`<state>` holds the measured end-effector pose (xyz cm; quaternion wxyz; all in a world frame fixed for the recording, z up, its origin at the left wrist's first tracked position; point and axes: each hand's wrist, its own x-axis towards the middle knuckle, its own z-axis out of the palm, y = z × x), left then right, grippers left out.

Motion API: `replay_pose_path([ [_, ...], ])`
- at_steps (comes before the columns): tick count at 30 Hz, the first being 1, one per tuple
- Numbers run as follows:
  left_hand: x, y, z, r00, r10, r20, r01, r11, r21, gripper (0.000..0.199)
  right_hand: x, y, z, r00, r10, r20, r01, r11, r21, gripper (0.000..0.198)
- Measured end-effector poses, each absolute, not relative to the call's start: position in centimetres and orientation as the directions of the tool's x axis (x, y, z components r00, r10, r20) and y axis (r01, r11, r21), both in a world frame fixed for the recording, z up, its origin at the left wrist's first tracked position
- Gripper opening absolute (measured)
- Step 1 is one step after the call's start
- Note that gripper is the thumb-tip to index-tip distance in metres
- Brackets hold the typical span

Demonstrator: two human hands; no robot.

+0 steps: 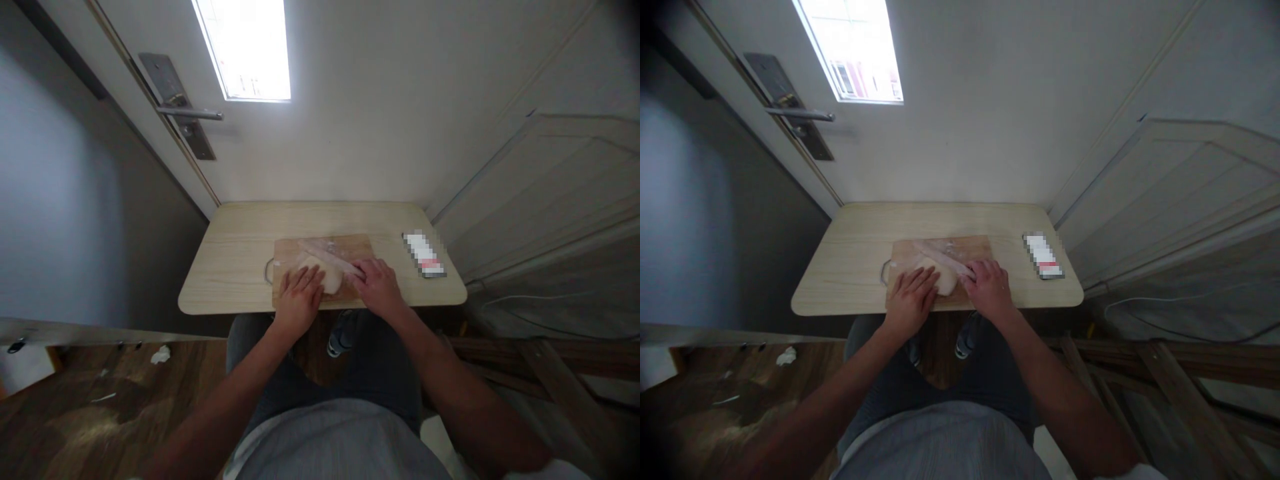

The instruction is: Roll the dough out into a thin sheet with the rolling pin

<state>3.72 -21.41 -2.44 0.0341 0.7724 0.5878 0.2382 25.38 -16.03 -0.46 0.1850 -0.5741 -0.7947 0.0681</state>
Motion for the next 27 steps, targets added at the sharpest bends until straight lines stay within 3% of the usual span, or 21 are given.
replay_pose_path([
  [6,2.9,-20.8,-1.4,0.145,0.908,0.394,0.862,-0.311,0.400,0.030,25.5,-16.0,-0.3,-0.265,0.954,0.143,0.914,0.295,-0.278,0.029],
  [9,2.5,-18.0,0.0,0.012,0.882,0.472,0.869,-0.242,0.431,0.033,25.6,-15.6,-0.1,-0.276,0.949,0.152,0.908,0.309,-0.284,0.030],
  [16,3.7,-13.5,-0.2,0.072,0.972,0.223,0.917,-0.153,0.369,0.045,25.3,-15.2,-0.6,-0.278,0.936,0.216,0.915,0.327,-0.238,0.040],
  [27,3.6,-10.3,-0.7,0.113,0.983,0.143,0.953,-0.148,0.265,0.050,24.2,-12.8,-2.1,-0.208,0.952,0.225,0.958,0.245,-0.148,0.047],
])
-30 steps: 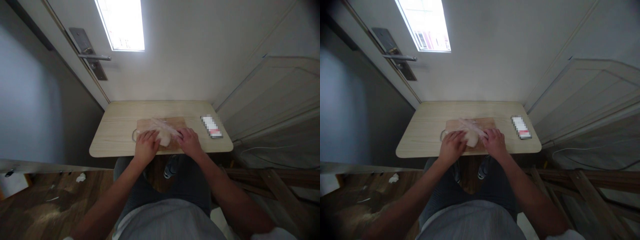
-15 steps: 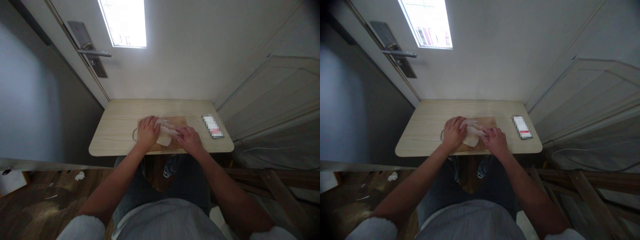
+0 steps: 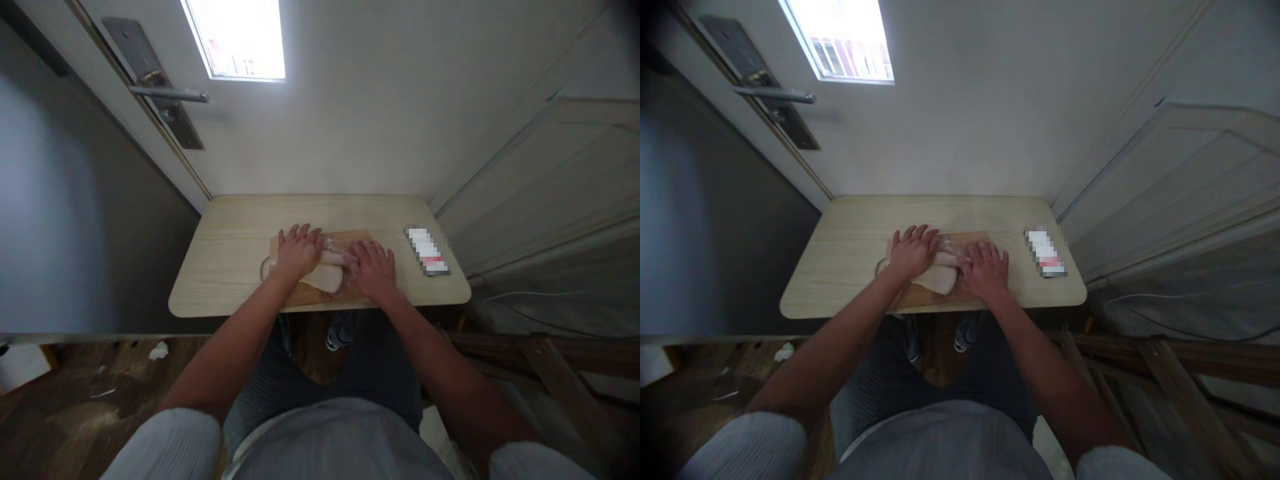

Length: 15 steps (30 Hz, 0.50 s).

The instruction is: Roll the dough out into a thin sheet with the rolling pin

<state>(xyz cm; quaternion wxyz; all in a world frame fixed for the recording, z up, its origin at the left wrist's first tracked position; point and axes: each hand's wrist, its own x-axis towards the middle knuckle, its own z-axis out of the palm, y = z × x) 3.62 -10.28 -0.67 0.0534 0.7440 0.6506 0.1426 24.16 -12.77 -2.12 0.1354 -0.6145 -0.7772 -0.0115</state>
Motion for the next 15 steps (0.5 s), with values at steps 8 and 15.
replay_pose_path([
  [8,3.4,-7.1,-1.1,0.138,0.988,0.067,0.949,-0.152,0.276,0.049,23.9,-10.4,-2.8,-0.168,0.959,0.230,0.969,0.203,-0.138,0.053],
  [15,3.6,-6.9,-0.7,0.120,0.991,0.058,0.945,-0.132,0.298,0.048,23.8,-9.2,-2.9,-0.145,0.957,0.250,0.973,0.184,-0.142,0.054],
])
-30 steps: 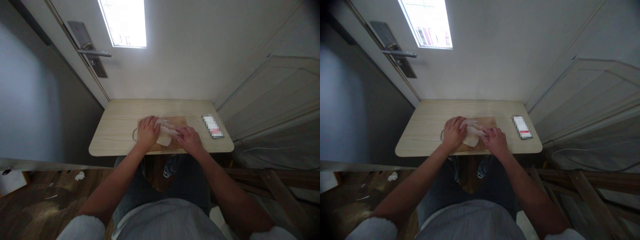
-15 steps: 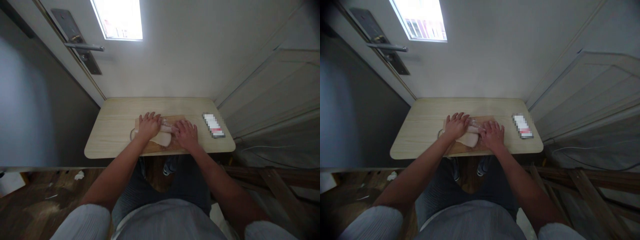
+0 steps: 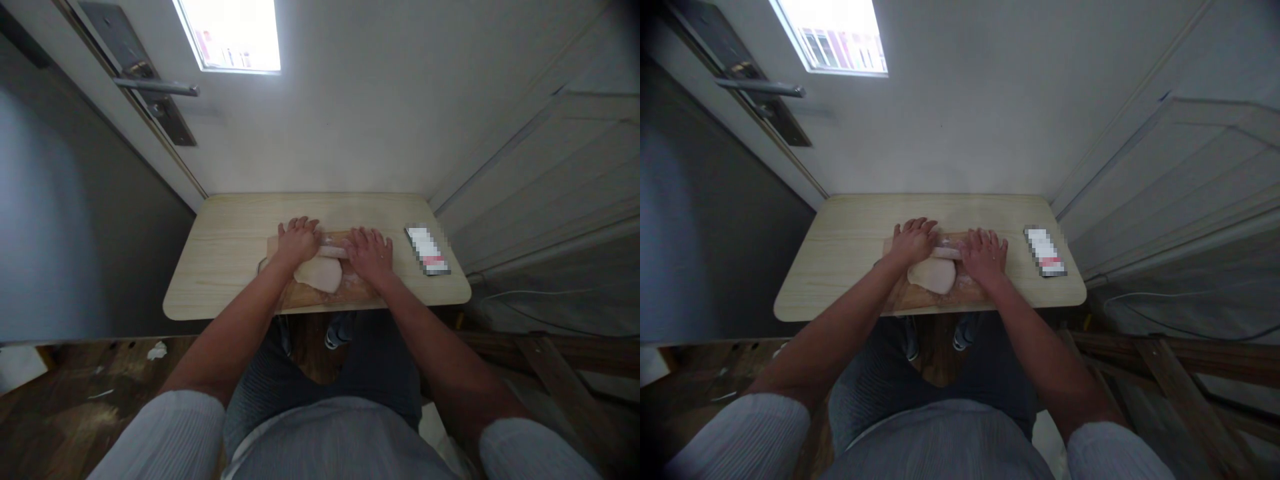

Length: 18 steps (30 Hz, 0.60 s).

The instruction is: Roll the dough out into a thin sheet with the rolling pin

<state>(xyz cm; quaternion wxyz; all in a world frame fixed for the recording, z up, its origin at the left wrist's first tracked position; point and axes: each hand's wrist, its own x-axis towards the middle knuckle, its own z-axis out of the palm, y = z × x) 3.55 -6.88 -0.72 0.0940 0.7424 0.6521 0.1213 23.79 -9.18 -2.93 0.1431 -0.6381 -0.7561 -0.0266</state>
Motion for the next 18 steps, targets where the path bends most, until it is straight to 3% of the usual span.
replay_pose_path([
  [8,3.8,-12.0,-0.3,0.079,0.977,0.198,0.947,-0.135,0.292,0.047,23.9,-12.7,-2.7,-0.158,0.959,0.234,0.966,0.199,-0.163,0.052],
  [18,3.8,-17.8,-1.0,0.060,0.986,0.157,0.918,-0.116,0.378,0.052,24.1,-15.9,-2.3,-0.207,0.926,0.314,0.953,0.264,-0.150,0.056],
])
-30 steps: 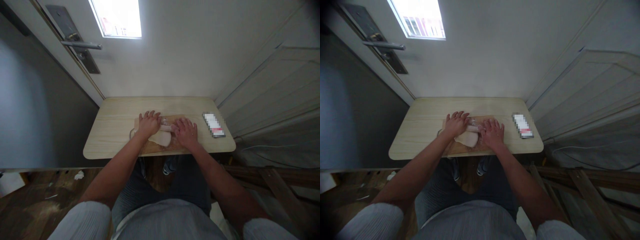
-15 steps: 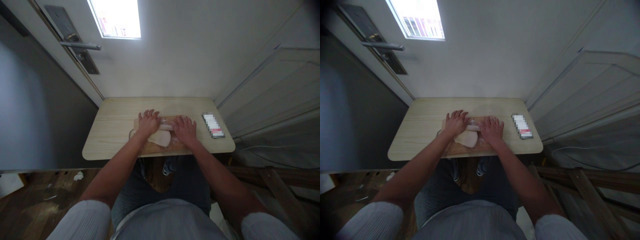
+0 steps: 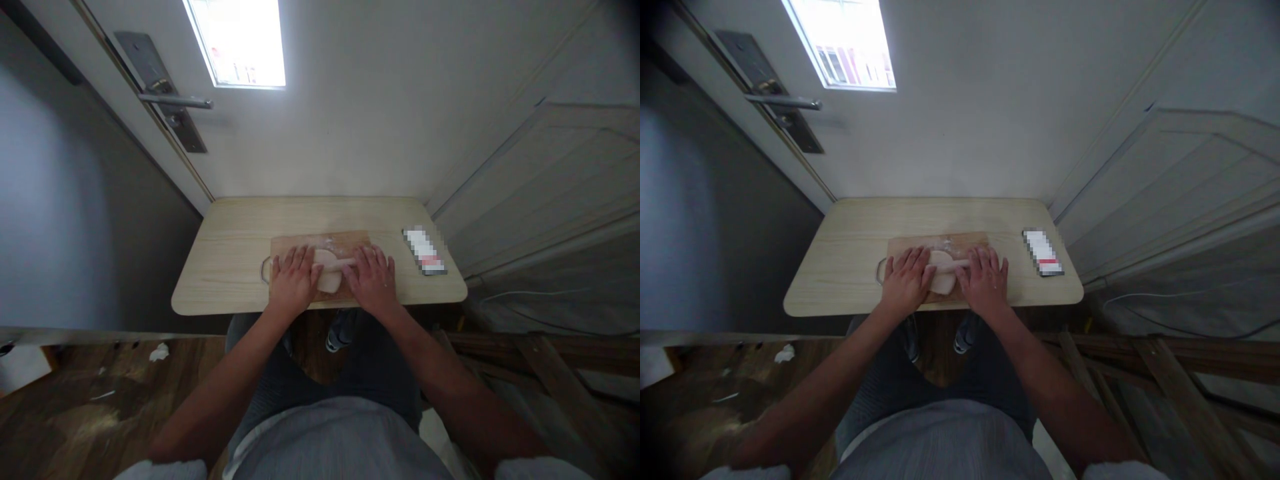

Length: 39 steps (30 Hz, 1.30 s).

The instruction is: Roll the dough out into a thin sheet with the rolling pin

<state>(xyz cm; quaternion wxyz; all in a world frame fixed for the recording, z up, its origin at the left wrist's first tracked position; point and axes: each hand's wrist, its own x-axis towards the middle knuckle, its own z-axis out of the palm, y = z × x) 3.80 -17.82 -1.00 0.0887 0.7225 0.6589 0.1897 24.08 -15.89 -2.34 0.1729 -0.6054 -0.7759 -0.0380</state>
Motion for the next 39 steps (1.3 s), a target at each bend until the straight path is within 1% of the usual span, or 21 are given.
replay_pose_path([
  [5,3.5,-16.8,-1.1,0.052,0.986,0.156,0.914,-0.110,0.391,0.053,23.7,-14.2,-2.4,-0.217,0.926,0.308,0.948,0.275,-0.161,0.053],
  [13,2.8,-13.7,-1.4,0.039,0.984,0.173,0.932,-0.099,0.349,0.054,22.5,-11.1,-2.4,-0.204,0.941,0.271,0.952,0.254,-0.168,0.051],
  [22,2.6,-11.4,-1.3,0.026,0.988,0.155,0.957,-0.069,0.282,0.054,21.6,-8.2,-2.9,-0.178,0.956,0.235,0.961,0.220,-0.169,0.051],
  [28,2.1,-9.8,-1.3,0.037,0.996,0.081,0.969,-0.055,0.239,0.055,21.2,-6.9,-3.1,-0.170,0.953,0.250,0.960,0.218,-0.178,0.050],
  [30,1.9,-9.2,-1.4,0.035,0.998,0.061,0.969,-0.049,0.241,0.055,21.1,-6.5,-3.2,-0.161,0.955,0.248,0.960,0.210,-0.185,0.050],
  [35,1.5,-7.9,-1.4,0.032,0.999,0.006,0.964,-0.032,0.265,0.054,20.8,-5.3,-3.2,-0.154,0.969,0.194,0.961,0.193,-0.198,0.049],
  [39,1.4,-7.6,-1.4,0.049,0.999,0.012,0.962,-0.051,0.267,0.054,20.6,-5.0,-3.1,-0.133,0.975,0.176,0.963,0.169,-0.211,0.050],
])
